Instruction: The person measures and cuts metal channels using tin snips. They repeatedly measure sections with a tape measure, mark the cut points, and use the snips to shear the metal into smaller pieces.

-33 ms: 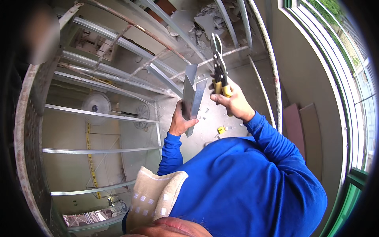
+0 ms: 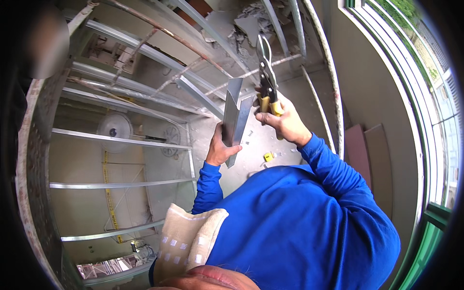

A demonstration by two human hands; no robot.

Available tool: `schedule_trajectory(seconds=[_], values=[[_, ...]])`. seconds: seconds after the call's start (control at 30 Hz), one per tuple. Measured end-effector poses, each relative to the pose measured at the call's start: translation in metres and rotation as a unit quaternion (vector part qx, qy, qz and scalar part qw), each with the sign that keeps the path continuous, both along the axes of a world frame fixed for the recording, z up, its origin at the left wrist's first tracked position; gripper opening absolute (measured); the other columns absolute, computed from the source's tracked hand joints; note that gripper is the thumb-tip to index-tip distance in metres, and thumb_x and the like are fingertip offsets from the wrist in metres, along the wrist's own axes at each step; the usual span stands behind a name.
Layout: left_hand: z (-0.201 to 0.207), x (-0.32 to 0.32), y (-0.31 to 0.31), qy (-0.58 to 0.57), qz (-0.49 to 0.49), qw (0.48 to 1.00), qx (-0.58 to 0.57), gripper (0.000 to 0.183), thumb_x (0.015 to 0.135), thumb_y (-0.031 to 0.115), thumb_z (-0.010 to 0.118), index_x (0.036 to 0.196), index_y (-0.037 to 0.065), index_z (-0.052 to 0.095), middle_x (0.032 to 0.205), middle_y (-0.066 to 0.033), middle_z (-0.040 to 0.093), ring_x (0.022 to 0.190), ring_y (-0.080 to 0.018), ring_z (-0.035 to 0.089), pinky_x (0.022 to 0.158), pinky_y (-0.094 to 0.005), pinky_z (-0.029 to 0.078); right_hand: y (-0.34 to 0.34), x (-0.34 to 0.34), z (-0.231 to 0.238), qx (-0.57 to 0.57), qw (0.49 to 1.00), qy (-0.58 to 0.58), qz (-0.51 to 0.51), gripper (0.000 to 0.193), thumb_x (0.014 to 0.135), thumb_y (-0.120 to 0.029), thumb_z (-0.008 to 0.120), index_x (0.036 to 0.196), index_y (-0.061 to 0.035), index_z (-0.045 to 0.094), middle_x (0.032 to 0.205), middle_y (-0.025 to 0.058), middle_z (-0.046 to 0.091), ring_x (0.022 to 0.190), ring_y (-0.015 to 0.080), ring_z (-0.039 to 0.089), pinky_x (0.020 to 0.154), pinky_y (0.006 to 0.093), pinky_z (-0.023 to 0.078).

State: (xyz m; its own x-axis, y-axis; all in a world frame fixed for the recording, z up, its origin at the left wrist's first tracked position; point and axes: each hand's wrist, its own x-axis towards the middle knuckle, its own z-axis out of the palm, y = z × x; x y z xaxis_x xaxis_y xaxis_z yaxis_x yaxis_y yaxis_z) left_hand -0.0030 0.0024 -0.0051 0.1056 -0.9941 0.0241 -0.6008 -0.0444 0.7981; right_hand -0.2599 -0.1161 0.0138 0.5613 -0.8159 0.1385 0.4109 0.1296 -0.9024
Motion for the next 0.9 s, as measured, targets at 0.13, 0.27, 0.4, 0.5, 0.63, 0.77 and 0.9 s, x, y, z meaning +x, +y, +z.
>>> schedule_trajectory(seconds=[0.13, 0.27, 0.4, 0.5, 0.63, 0.77, 0.9], values=[[-0.02, -0.012, 0.004, 0.034, -0.037, 0.999, 0.019, 0.09, 0.064, 0.016, 0.086, 0.142, 0.001, 0.044, 0.128, -0.0216, 0.059, 0.121, -0.0355, 0.058, 0.105, -0.0414, 0.046, 0.01, -0.011, 0.021, -0.046, 0.999, 0.01, 0.011, 0.057, 0.089, 0.001, 0.073, 0.142, -0.0044, 0.054, 0.096, 0.0026, 0.065, 0.08, 0.0099, 0.061, 0.073, 0.0273, 0.053], [-0.035, -0.016, 0.001, 0.051, -0.099, 0.994, 0.006, 0.09, 0.062, 0.016, 0.085, 0.141, 0.002, 0.045, 0.125, -0.016, 0.061, 0.119, -0.0304, 0.059, 0.106, -0.0378, 0.045, 0.021, -0.015, 0.031, -0.039, 0.997, 0.065, -0.031, 0.045, 0.09, 0.003, 0.072, 0.132, -0.004, 0.059, 0.088, 0.0016, 0.066, 0.072, 0.0099, 0.063, 0.062, 0.0253, 0.051], [-0.06, -0.021, 0.003, 0.139, -0.093, 0.984, 0.058, 0.092, 0.065, 0.016, 0.083, 0.146, 0.002, 0.042, 0.128, -0.0163, 0.06, 0.119, -0.0284, 0.059, 0.107, -0.0385, 0.046, 0.024, -0.006, 0.033, -0.054, 0.994, 0.09, -0.039, 0.042, 0.09, 0.005, 0.072, 0.13, -0.0034, 0.059, 0.087, 0.0026, 0.066, 0.073, 0.0099, 0.064, 0.063, 0.0253, 0.051], [-0.083, -0.044, 0.006, 0.138, 0.033, 0.988, 0.063, 0.097, 0.069, 0.025, 0.088, 0.15, 0.002, 0.04, 0.135, -0.0202, 0.056, 0.124, -0.0336, 0.056, 0.107, -0.0402, 0.047, 0.024, 0.003, 0.03, -0.131, 0.981, 0.108, -0.094, 0.042, 0.091, 0.003, 0.071, 0.13, -0.0024, 0.057, 0.093, 0.004, 0.066, 0.078, 0.012, 0.065, 0.066, 0.0263, 0.052], [-0.086, -0.046, 0.013, 0.439, 0.241, 0.833, 0.234, 0.109, 0.079, 0.057, 0.081, 0.154, -0.006, 0.032, 0.149, -0.0262, 0.045, 0.131, -0.0406, 0.053, 0.11, -0.0495, 0.044, 0.014, 0.023, 0.01, -0.172, 0.964, 0.104, -0.172, 0.04, 0.09, 0.003, 0.071, 0.128, -0.0016, 0.058, 0.104, 0.0042, 0.066, 0.086, 0.0116, 0.063, 0.077, 0.0273, 0.052], [-0.079, -0.035, 0.007, 0.747, 0.174, 0.532, 0.359, 0.124, 0.083, 0.077, 0.066, 0.157, -0.011, 0.02, 0.15, -0.0298, 0.044, 0.13, -0.0444, 0.054, 0.113, -0.0566, 0.04, 0.01, 0.043, -0.013, -0.2, 0.941, 0.121, -0.244, 0.04, 0.089, 0.003, 0.071, 0.127, -0.0008, 0.059, 0.105, 0.0041, 0.065, 0.094, 0.0121, 0.061, 0.083, 0.0273, 0.05], [-0.089, -0.048, -0.028, 0.856, 0.174, 0.425, 0.238, 0.089, 0.091, 0.06, 0.068, 0.139, -0.011, 0.044, 0.131, -0.0262, 0.059, 0.107, -0.038, 0.066, 0.094, -0.0425, 0.055, 0.024, 0.049, -0.023, -0.109, 0.974, 0.086, -0.181, 0.041, 0.089, 0.004, 0.07, 0.128, 0.0006, 0.057, 0.108, 0.0057, 0.064, 0.094, 0.0126, 0.061, 0.083, 0.0283, 0.051]])
